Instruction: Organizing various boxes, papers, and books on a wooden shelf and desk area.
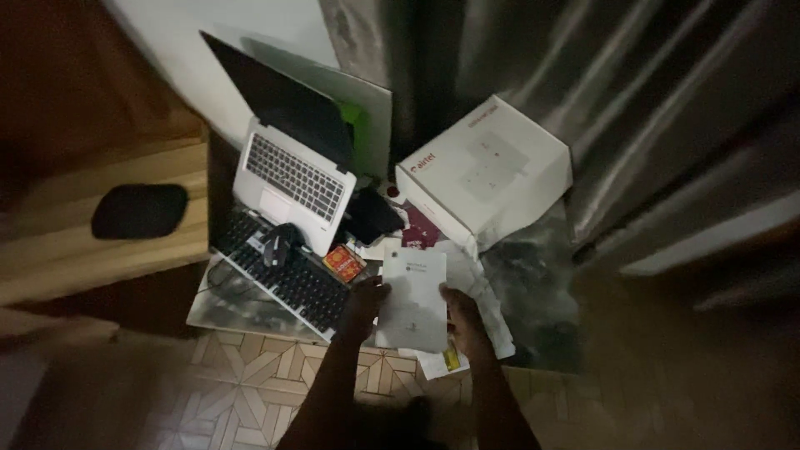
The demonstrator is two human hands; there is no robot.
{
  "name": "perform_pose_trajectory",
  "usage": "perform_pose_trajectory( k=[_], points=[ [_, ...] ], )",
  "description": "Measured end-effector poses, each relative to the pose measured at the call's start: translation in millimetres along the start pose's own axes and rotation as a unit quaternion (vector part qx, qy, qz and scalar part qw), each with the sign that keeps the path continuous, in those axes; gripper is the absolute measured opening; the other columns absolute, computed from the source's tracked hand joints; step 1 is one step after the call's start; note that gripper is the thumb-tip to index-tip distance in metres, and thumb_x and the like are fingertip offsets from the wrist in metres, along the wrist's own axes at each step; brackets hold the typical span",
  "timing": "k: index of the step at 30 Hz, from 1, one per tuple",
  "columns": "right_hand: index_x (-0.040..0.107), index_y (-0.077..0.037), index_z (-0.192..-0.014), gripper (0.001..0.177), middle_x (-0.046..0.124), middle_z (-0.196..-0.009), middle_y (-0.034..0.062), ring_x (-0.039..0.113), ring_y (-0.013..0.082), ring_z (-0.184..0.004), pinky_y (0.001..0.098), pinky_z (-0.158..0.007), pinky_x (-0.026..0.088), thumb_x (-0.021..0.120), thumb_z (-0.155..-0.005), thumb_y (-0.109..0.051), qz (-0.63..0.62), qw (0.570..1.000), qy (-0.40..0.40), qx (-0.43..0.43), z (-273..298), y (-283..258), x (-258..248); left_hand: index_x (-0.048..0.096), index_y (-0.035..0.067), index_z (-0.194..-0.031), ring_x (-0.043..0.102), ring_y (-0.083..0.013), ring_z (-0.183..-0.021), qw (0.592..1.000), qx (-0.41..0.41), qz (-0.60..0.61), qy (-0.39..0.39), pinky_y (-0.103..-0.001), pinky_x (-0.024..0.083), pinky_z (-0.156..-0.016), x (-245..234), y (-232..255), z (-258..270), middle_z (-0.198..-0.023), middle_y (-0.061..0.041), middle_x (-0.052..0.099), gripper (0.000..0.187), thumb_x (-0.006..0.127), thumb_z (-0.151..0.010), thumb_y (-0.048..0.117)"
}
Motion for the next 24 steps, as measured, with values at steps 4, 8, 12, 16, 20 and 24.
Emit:
perform_pose_trajectory(
  k=[4, 8, 12, 16, 20, 24],
  points=[
    [0.062, -0.007, -0.139, 0.062, 0.066, -0.096, 0.0021, 0.057, 0.0206, -0.083, 0.038, -0.072, 0.047, 0.057, -0.103, -0.058, -0.025, 0.996, -0.086, -0.015, -39.8, 5.6, 27.4, 0.063, 0.007, -0.118, 0.069, -0.0304, -0.102, 0.979, 0.078, -0.185, 0.039, -0.044, 0.055, -0.088, -35.8, 21.6, 9.2, -0.109, -0.013, 0.071, 0.026, 0.063, -0.096, 0.02],
    [0.06, -0.01, -0.145, 0.066, 0.071, -0.107, -0.0001, 0.058, 0.0167, -0.087, 0.0347, -0.074, 0.046, 0.053, -0.1, -0.058, -0.022, 0.986, -0.148, -0.071, -18.0, -22.5, 80.2, 0.066, 0.01, -0.109, 0.064, -0.0267, -0.08, 0.993, -0.05, -0.049, 0.094, -0.043, 0.051, -0.073, -73.5, 67.0, 37.5, -0.088, -0.011, 0.069, 0.024, 0.051, -0.1, 0.026],
    [0.061, -0.013, -0.144, 0.067, 0.072, -0.103, 0.007, 0.058, 0.0214, -0.082, 0.0404, -0.074, 0.045, 0.056, -0.096, -0.06, -0.013, 0.978, -0.204, -0.04, 38.1, -59.7, 134.3, 0.065, 0.008, -0.097, 0.047, -0.0215, -0.063, 0.914, -0.165, 0.35, 0.125, -0.04, 0.039, -0.057, -97.7, 34.9, 43.1, -0.075, -0.005, 0.056, 0.021, 0.054, -0.102, 0.025],
    [0.062, -0.004, -0.139, 0.072, 0.073, -0.109, 0.0098, 0.068, 0.0237, -0.097, 0.043, -0.088, 0.054, 0.062, -0.094, -0.059, -0.021, 0.959, -0.281, -0.033, 62.0, -72.0, 203.5, 0.059, 0.005, -0.096, 0.04, -0.0222, -0.061, 0.915, -0.134, 0.346, 0.159, -0.043, 0.034, -0.054, -139.5, 8.4, 41.3, -0.074, -0.004, 0.047, 0.031, 0.056, -0.107, 0.034],
    [0.064, -0.002, -0.138, 0.073, 0.071, -0.126, 0.0093, 0.065, 0.0231, -0.115, 0.0393, -0.098, 0.05, 0.067, -0.089, -0.057, 0.095, 0.932, -0.326, -0.127, 55.7, -70.8, 271.1, 0.065, 0.002, -0.108, 0.06, -0.0285, -0.074, 0.974, -0.033, 0.119, 0.191, -0.046, 0.047, -0.067, -201.4, 59.7, 58.3, -0.087, -0.013, 0.066, 0.054, 0.046, -0.105, 0.052],
    [0.062, -0.005, -0.14, 0.071, 0.066, -0.136, 0.0092, 0.058, 0.0215, -0.125, 0.0373, -0.104, 0.044, 0.068, -0.091, -0.056, 0.152, 0.927, -0.291, -0.18, 42.7, -42.0, 328.3, 0.044, 0.008, -0.145, 0.059, -0.0321, -0.107, 0.968, -0.152, 0.122, 0.156, -0.049, 0.05, -0.089, -260.0, 69.4, 54.1, -0.129, -0.019, 0.058, 0.077, 0.042, -0.099, 0.069]
  ],
)
Point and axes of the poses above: each hand's wrist, its own z-axis away from the middle knuckle, its own x-axis out of the palm, y = z × x, the point moved 5 cm from there along -z, towards the middle knuckle
